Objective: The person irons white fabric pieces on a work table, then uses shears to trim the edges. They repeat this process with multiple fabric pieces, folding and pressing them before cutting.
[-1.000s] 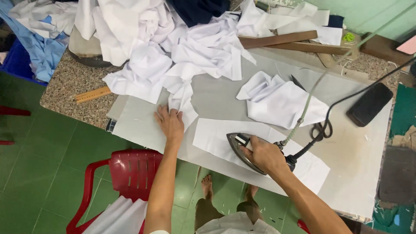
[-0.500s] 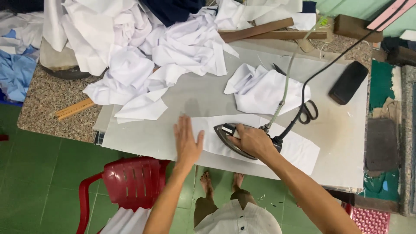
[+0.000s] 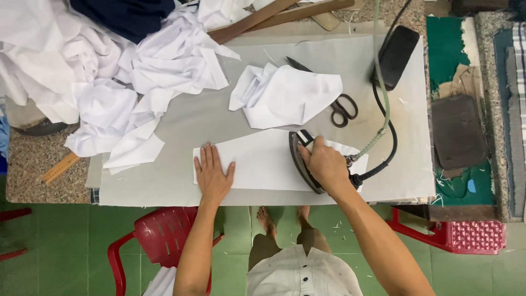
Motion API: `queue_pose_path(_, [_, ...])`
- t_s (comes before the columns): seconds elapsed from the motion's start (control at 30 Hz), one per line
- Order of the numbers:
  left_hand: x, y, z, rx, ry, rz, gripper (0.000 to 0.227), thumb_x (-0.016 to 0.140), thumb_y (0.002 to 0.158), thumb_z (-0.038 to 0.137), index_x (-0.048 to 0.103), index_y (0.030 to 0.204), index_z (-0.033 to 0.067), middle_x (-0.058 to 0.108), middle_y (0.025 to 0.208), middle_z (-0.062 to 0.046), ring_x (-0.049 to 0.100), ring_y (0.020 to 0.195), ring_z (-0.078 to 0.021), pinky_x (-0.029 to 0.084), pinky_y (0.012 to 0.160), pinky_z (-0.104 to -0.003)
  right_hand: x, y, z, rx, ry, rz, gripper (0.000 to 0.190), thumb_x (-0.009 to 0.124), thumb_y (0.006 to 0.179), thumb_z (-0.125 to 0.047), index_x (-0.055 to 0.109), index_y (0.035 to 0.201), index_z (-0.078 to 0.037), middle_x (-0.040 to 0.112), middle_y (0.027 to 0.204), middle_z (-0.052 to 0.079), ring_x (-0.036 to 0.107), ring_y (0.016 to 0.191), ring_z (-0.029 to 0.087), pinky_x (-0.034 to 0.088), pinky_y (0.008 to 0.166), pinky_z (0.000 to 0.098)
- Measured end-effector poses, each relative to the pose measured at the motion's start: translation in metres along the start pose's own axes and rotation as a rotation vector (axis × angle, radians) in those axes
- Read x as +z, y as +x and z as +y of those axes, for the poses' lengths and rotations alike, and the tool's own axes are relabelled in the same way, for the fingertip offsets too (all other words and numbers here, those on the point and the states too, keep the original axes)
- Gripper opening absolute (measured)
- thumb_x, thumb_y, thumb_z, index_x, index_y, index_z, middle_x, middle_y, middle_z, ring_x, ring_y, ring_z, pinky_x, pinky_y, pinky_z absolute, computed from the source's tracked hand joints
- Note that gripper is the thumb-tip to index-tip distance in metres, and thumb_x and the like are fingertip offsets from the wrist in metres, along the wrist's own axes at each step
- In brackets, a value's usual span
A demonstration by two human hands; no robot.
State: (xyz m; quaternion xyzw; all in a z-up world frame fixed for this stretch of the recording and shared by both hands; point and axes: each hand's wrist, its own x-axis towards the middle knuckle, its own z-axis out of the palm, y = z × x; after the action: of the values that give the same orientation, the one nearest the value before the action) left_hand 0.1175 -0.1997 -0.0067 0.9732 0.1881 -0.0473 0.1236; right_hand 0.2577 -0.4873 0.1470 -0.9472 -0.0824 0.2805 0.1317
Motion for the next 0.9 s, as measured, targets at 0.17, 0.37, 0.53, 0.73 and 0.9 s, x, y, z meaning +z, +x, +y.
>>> queue_pose_path(0.17, [0.005,0.000,0.003,-0.012,0.055,0.001,0.082,0.039,0.103,0.059,0.027,0.161,0.0016,0.020,0.170,-0.020,0.016,0.158,-0.0332,0.002,0.128,-0.054,-0.017,-0.005,0.069,0.075,-0.024,-0.005,0.056,0.043,0.105,-0.055,0.056,0.112,-0.001,0.073,0.089,0.031,0.076,0.088,0.046,0.062,0.072,0.0527])
queue_pose_path(0.37, [0.005,0.002,0.009,-0.039,0.041,0.001,0.081,0.037,0.104,0.058,0.026,0.161,0.0016,0.019,0.171,-0.019,0.015,0.158,-0.0327,0.000,0.128,-0.053,-0.037,-0.012,0.119,0.092,-0.100,-0.019,0.061,0.044,0.104,-0.055,0.058,0.123,0.001,0.075,0.094,0.031,0.077,0.090,0.045,0.062,0.076,0.0518])
queue_pose_path(0.53, [0.008,0.000,-0.004,-0.032,0.013,0.024,0.078,0.035,0.106,0.057,0.028,0.161,0.0028,0.021,0.170,-0.019,0.016,0.158,-0.0335,0.002,0.127,-0.054,-0.024,-0.014,0.099,0.044,-0.085,-0.054,0.062,0.048,0.103,-0.054,0.058,0.129,0.001,0.076,0.100,0.032,0.076,0.096,0.047,0.061,0.080,0.0523])
queue_pose_path(0.73, [-0.008,-0.004,-0.057,-0.029,-0.003,0.028,0.074,0.033,0.106,0.055,0.029,0.161,0.0051,0.022,0.170,-0.018,0.016,0.158,-0.0326,0.002,0.127,-0.054,0.012,-0.011,-0.016,-0.058,-0.042,-0.125,0.062,0.049,0.101,-0.052,0.055,0.134,0.000,0.075,0.106,0.031,0.075,0.101,0.044,0.061,0.085,0.0522])
queue_pose_path(0.9, [-0.021,-0.015,-0.156,-0.095,0.010,0.071,0.075,0.033,0.105,0.056,0.028,0.162,0.0066,0.022,0.170,-0.016,0.016,0.158,-0.0312,0.000,0.128,-0.054,0.052,-0.005,-0.156,-0.139,-0.042,-0.173,0.074,0.043,0.101,-0.065,0.055,0.130,0.002,0.074,0.101,0.031,0.076,0.096,0.043,0.062,0.078,0.0494])
